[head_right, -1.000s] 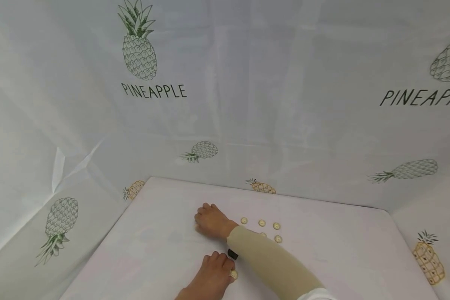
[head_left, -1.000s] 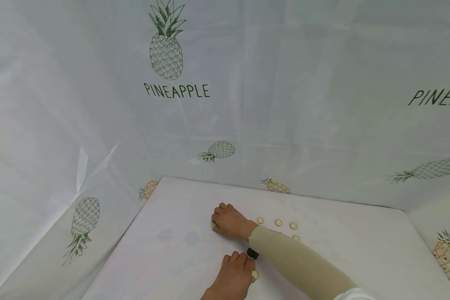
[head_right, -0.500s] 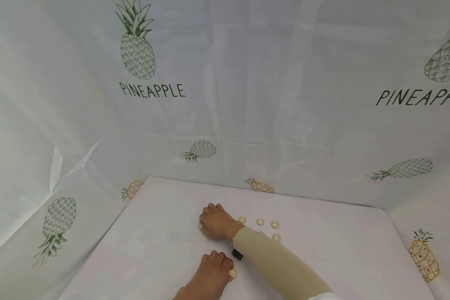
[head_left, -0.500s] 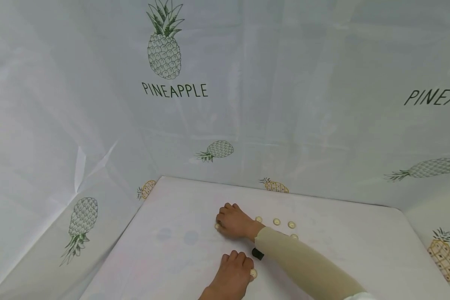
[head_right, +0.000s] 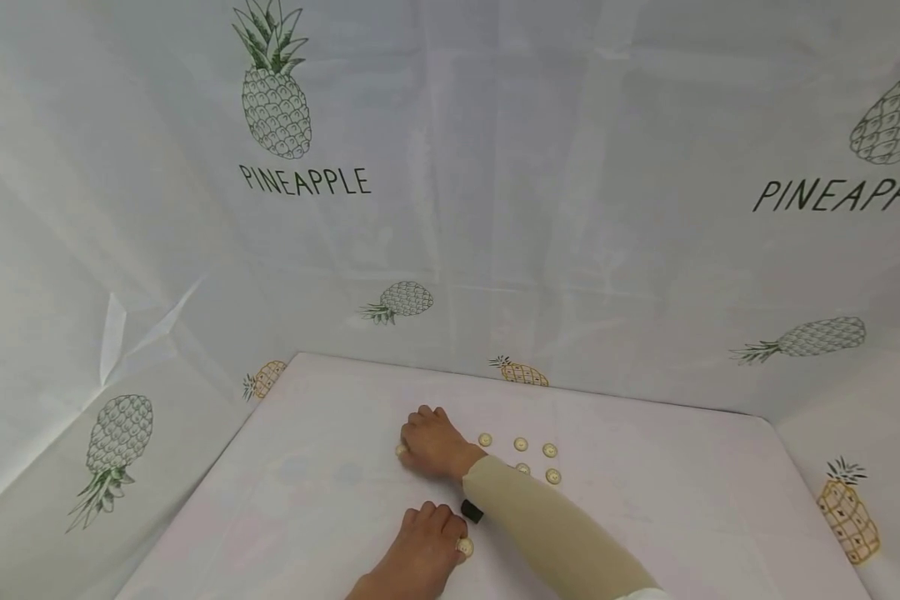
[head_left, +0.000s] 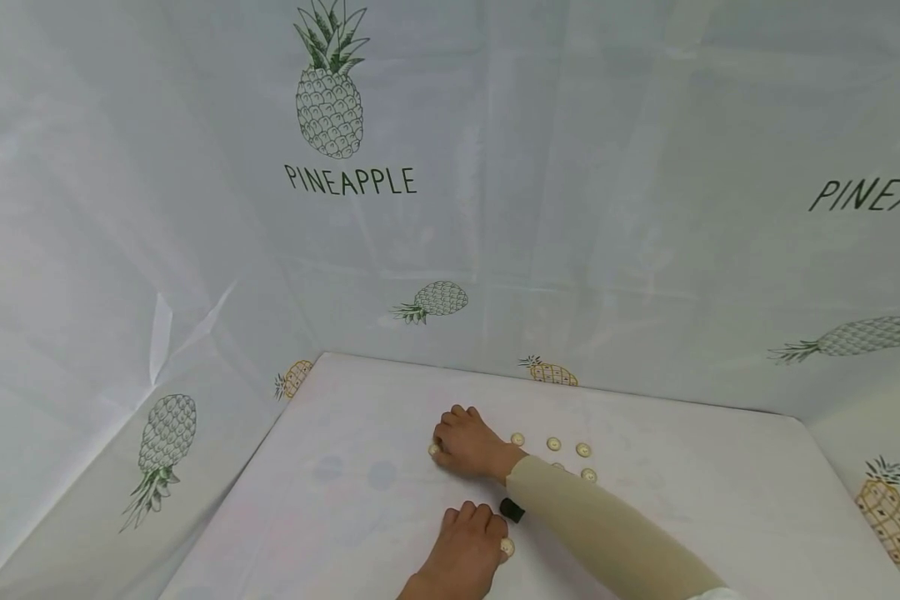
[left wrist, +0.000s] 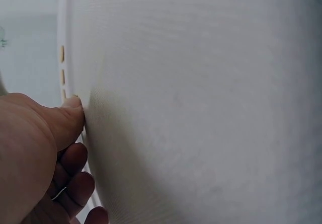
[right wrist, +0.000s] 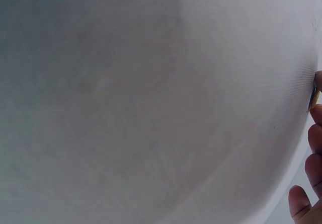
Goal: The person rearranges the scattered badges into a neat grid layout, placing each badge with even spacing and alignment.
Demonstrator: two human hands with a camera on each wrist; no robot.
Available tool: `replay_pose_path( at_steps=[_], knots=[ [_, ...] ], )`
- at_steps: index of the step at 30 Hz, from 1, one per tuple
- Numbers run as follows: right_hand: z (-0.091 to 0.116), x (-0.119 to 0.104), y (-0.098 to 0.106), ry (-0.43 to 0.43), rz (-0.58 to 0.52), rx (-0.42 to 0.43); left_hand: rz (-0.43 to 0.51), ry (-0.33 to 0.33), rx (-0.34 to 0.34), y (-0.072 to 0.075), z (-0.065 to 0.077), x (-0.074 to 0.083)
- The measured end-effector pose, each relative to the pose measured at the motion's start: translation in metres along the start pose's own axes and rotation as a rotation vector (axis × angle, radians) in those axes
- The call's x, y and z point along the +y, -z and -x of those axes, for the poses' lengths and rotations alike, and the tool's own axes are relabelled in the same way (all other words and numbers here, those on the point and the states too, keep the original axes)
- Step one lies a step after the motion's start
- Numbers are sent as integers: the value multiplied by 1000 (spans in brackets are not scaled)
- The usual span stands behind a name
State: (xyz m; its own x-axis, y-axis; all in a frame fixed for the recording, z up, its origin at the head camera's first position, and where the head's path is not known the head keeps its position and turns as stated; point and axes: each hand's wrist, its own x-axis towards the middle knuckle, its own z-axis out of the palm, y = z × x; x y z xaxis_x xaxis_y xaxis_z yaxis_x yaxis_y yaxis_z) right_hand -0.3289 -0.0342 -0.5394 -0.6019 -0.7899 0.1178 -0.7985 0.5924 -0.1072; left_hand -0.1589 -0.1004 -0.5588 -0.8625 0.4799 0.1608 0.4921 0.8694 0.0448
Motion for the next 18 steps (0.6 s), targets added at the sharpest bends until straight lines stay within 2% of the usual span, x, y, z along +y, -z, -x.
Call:
replay_pose_path(
  at_steps=[5,12,18],
  knots=[
    [1,0,2,16,43,30,-2,-13,33,2,-1,2],
    [14,6,9,23,195,141,80,-5,-43,3,-3,4],
    [27,8,17,13,215,171,91,6,-41,-5,-1,-1]
  ],
)
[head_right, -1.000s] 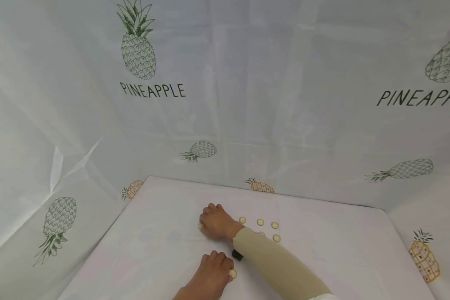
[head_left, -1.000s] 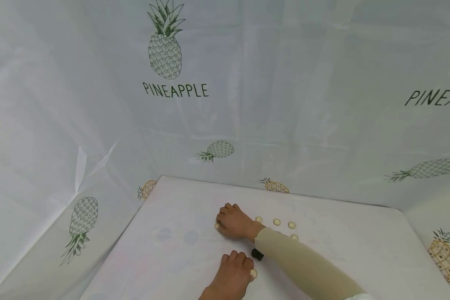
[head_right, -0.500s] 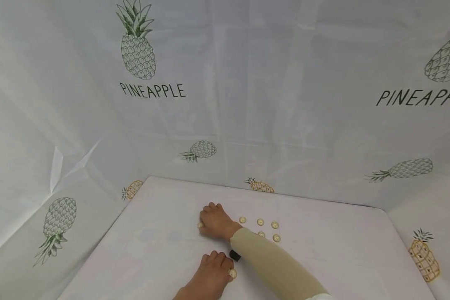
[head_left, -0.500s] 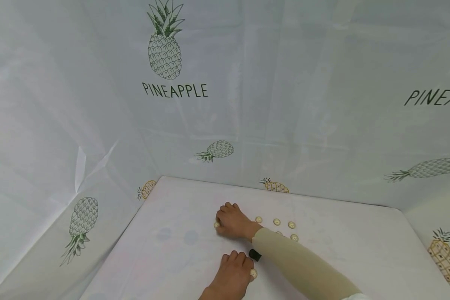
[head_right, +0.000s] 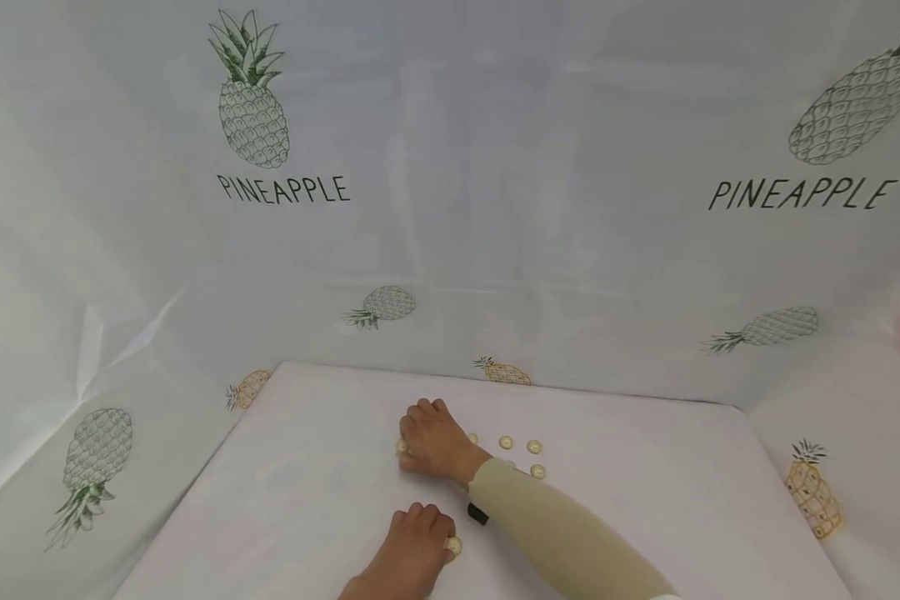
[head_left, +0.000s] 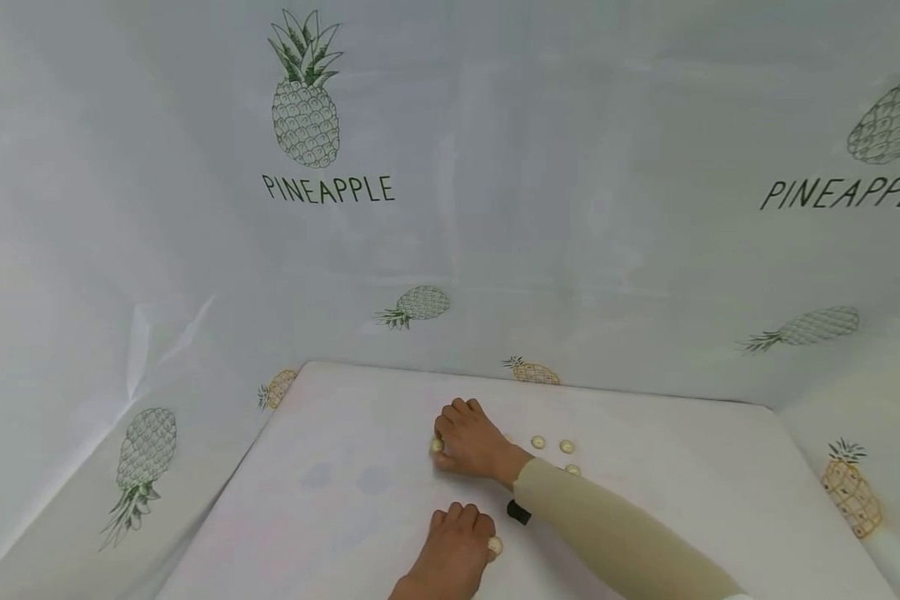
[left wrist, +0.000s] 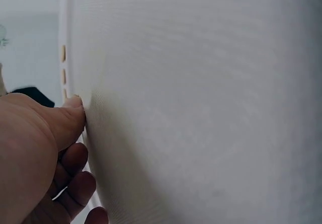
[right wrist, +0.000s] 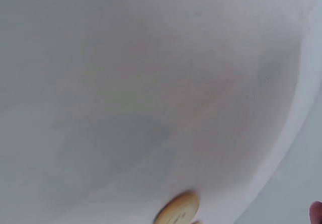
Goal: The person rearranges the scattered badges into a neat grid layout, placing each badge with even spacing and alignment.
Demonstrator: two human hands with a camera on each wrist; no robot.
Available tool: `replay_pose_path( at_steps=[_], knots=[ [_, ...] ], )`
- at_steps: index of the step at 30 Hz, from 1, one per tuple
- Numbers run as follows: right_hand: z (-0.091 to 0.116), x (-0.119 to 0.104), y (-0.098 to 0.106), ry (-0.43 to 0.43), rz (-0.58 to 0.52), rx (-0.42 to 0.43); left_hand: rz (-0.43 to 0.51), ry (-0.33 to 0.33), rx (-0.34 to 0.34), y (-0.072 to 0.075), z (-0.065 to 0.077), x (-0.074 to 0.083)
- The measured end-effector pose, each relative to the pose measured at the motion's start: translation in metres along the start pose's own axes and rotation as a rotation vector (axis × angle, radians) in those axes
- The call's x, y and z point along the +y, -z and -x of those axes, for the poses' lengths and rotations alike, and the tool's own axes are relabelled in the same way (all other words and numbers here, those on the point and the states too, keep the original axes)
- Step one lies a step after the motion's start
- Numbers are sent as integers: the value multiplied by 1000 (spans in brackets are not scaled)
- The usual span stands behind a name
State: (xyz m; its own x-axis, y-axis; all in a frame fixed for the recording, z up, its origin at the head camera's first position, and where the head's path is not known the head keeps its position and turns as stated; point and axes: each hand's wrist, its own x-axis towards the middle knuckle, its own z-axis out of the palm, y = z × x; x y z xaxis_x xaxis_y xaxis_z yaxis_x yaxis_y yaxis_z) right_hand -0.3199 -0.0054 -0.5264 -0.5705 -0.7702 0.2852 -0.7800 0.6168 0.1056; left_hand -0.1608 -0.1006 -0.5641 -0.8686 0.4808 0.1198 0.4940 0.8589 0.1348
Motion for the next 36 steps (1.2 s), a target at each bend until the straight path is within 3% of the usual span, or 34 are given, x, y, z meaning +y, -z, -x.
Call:
replay_pose_path(
  at_steps=[10,21,28,36],
  knots=[
    [41,13,25,-66,-19,49,19,33,-22,2,1,2],
    [113,48,46,-182,-82,74,-39,29,-20,8,3,9],
    [157,67,51,-267,-80,95,-52,15,5,8,3,8],
    [194,72,50,-297,-38,40,-32,33,11,10,5,10]
  ],
)
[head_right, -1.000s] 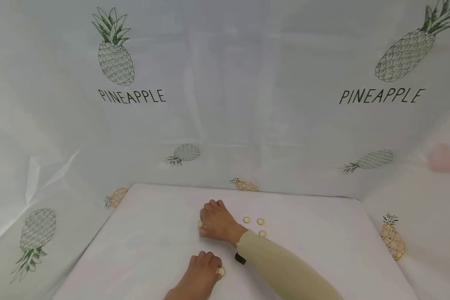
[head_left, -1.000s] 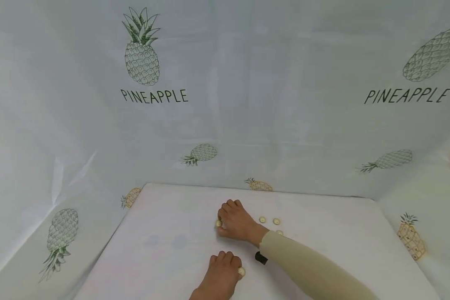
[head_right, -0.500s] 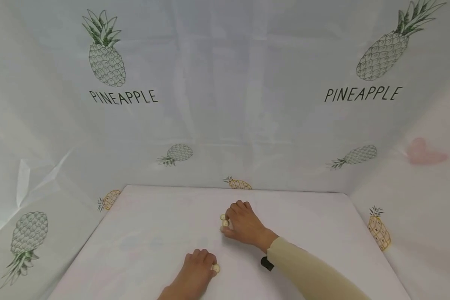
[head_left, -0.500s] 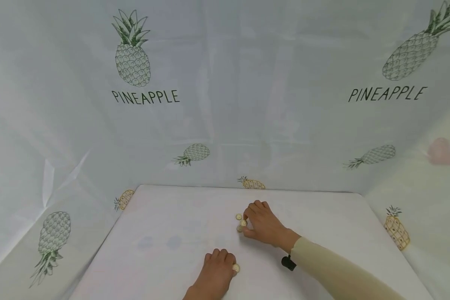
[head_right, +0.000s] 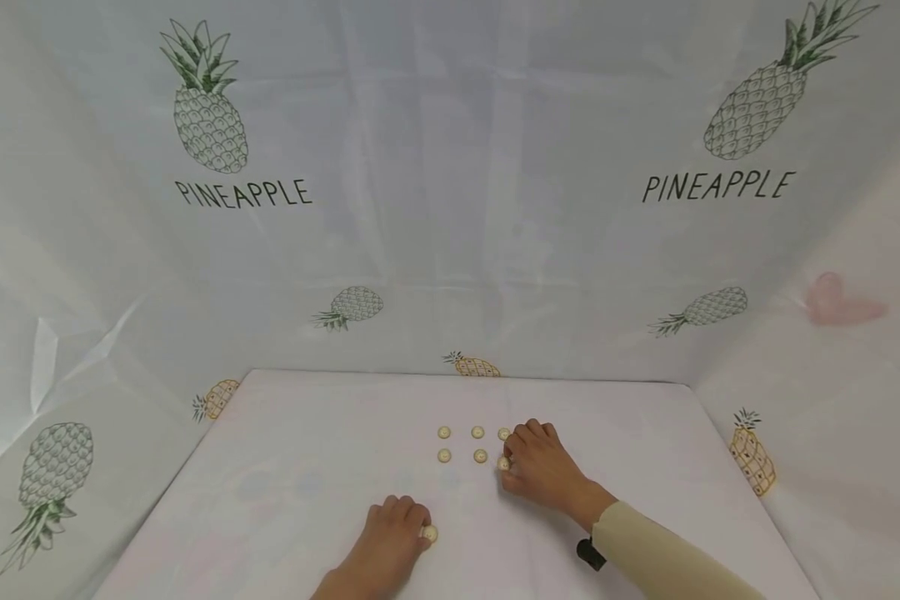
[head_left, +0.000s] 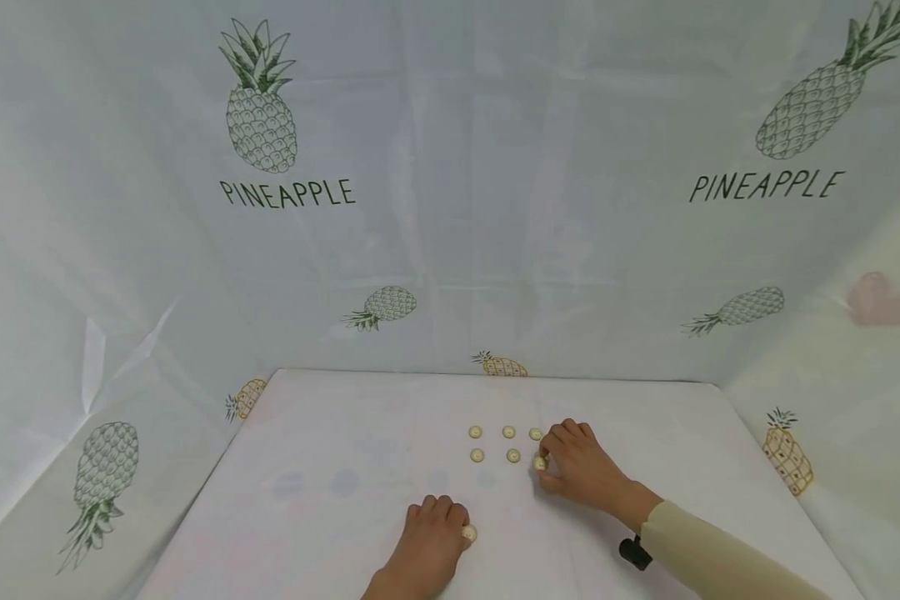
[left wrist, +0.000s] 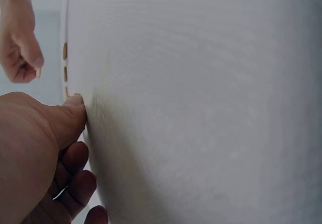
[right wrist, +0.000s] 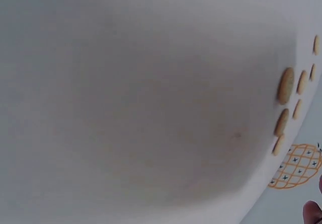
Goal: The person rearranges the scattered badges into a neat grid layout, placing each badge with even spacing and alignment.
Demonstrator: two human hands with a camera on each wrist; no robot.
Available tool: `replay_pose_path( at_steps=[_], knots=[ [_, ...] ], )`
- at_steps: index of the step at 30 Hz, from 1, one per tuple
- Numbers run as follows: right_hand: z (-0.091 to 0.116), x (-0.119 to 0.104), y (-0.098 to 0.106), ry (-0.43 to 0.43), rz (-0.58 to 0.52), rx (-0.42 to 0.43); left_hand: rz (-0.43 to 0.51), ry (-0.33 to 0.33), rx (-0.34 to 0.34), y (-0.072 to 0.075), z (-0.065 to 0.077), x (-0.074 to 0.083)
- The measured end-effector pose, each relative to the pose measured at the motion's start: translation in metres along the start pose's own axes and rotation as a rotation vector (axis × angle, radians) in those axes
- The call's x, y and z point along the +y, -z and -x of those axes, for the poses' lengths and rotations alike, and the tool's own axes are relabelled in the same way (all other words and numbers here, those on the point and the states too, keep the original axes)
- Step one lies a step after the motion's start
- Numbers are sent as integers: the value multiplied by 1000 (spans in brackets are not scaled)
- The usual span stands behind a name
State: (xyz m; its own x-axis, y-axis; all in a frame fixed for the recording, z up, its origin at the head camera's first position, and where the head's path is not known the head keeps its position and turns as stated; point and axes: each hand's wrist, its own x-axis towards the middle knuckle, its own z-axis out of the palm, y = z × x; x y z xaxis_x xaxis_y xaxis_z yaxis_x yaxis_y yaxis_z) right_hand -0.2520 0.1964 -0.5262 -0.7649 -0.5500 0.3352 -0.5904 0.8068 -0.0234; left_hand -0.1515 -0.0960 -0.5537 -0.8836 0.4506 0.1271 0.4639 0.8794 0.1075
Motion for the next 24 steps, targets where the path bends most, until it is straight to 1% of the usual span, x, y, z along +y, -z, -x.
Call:
replay_pose_path(
  at_steps=[5,9,15,24],
  knots=[
    [10,-4,-8,33,5,15,13,6,2,1,0,0],
    [12,-11,-14,64,-8,-1,23,9,0,1,0,1],
    [7,-21,-19,63,-29,-28,20,9,2,-1,-1,0],
    [-1,-27,-18,56,-42,-71,21,16,2,0,-2,1]
  ],
)
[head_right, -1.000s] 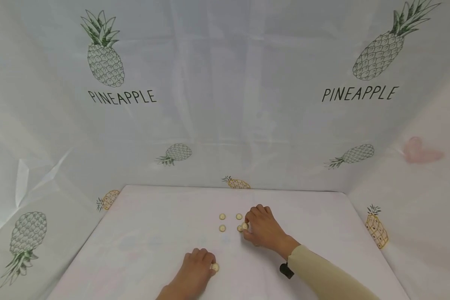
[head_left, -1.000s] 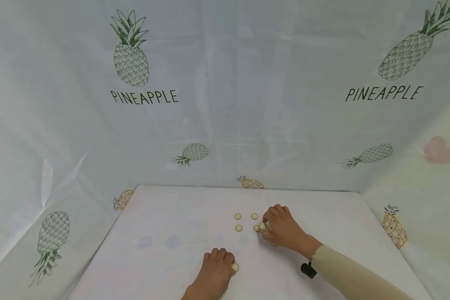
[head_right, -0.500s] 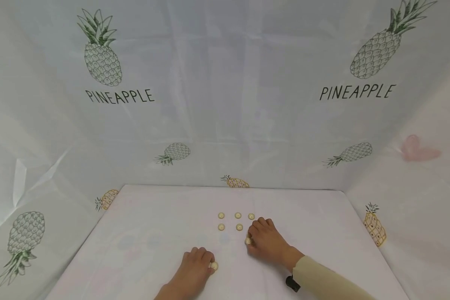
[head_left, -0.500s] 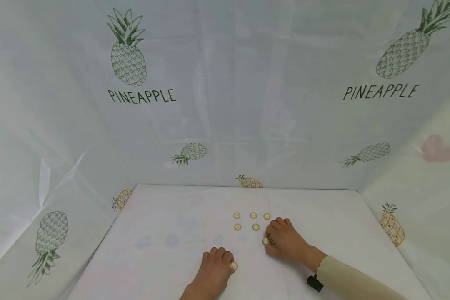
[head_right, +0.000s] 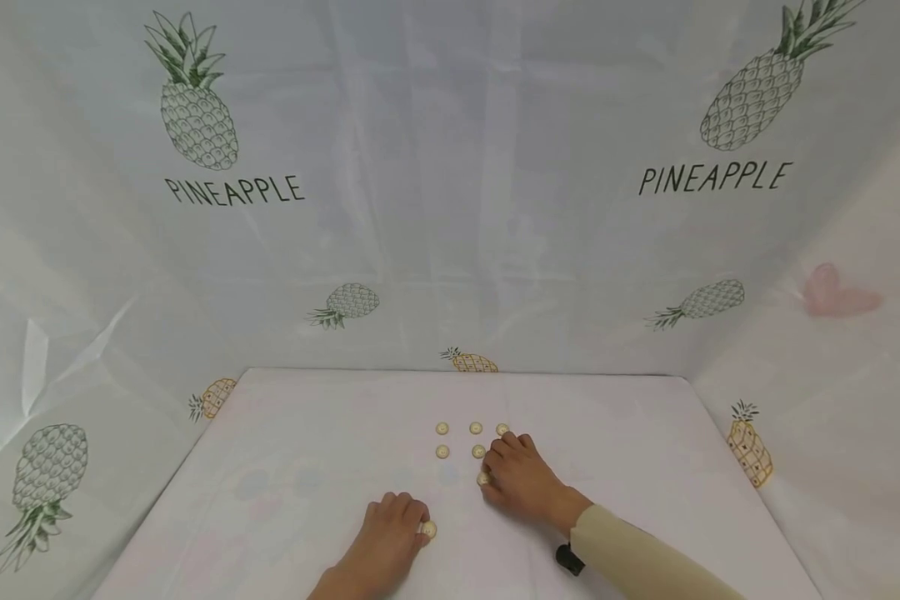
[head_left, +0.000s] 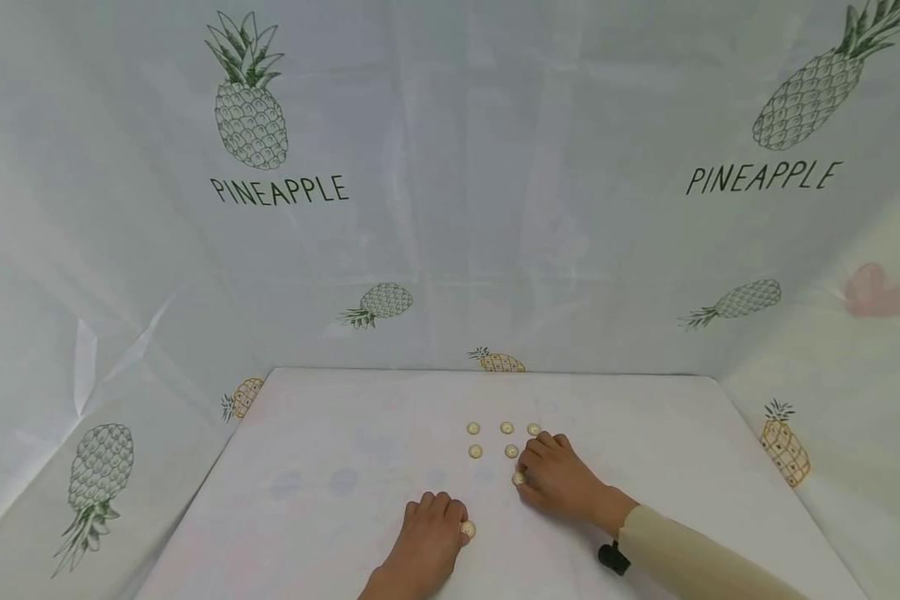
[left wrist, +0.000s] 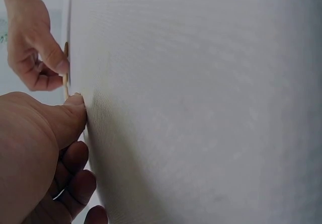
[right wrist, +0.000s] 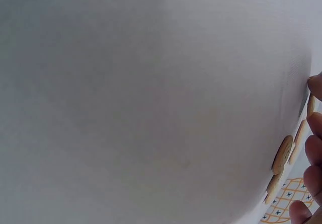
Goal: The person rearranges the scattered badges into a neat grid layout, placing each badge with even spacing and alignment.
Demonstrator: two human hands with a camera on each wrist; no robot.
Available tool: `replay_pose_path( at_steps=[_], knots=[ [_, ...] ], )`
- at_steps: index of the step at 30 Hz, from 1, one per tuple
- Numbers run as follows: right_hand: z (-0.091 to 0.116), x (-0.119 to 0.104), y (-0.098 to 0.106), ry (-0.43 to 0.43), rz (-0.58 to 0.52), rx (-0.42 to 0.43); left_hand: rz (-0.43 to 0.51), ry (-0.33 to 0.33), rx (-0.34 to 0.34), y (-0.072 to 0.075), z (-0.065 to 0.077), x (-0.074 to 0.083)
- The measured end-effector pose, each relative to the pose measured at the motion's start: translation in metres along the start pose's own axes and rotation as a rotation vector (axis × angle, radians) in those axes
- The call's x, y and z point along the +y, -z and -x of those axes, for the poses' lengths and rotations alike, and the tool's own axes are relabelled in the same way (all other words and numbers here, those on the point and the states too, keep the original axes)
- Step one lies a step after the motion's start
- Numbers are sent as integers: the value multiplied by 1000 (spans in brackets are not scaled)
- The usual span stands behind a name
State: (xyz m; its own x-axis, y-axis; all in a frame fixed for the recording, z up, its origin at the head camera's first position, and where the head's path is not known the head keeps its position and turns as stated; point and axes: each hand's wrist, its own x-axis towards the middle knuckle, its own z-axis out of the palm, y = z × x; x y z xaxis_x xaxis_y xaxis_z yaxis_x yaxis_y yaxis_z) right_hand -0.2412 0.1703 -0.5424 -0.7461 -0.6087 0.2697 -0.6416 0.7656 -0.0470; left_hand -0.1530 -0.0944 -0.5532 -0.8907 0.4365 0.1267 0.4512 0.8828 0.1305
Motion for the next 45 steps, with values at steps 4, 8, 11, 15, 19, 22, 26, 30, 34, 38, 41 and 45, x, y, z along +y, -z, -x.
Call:
replay_pose_path(
  at_steps=[4,8,11,15,19,22,26,30,34,38,41,45],
  knots=[
    [-2,-1,0,13,0,6,7,9,-7,2,0,1],
    [-3,-1,-2,16,7,-5,3,8,-5,3,0,1],
    [-2,0,-3,11,11,-15,7,7,-3,4,0,2],
    [-2,0,-2,8,17,-10,24,11,4,5,0,2],
    [-2,0,-1,18,25,7,42,15,7,4,0,2],
    [-2,0,-2,20,27,12,46,14,7,3,0,1],
    [-1,-1,-4,10,27,7,39,9,9,3,0,2],
    [0,-1,-5,4,30,9,13,-6,17,5,0,3],
    [1,-2,-6,4,25,18,-19,-31,24,6,0,3],
    [0,-3,-6,11,24,30,-43,-46,18,6,0,3],
    [0,-3,-7,22,27,53,-66,-56,17,4,0,2],
    [0,-2,-9,35,32,83,-113,-79,12,3,-1,1]
  ],
)
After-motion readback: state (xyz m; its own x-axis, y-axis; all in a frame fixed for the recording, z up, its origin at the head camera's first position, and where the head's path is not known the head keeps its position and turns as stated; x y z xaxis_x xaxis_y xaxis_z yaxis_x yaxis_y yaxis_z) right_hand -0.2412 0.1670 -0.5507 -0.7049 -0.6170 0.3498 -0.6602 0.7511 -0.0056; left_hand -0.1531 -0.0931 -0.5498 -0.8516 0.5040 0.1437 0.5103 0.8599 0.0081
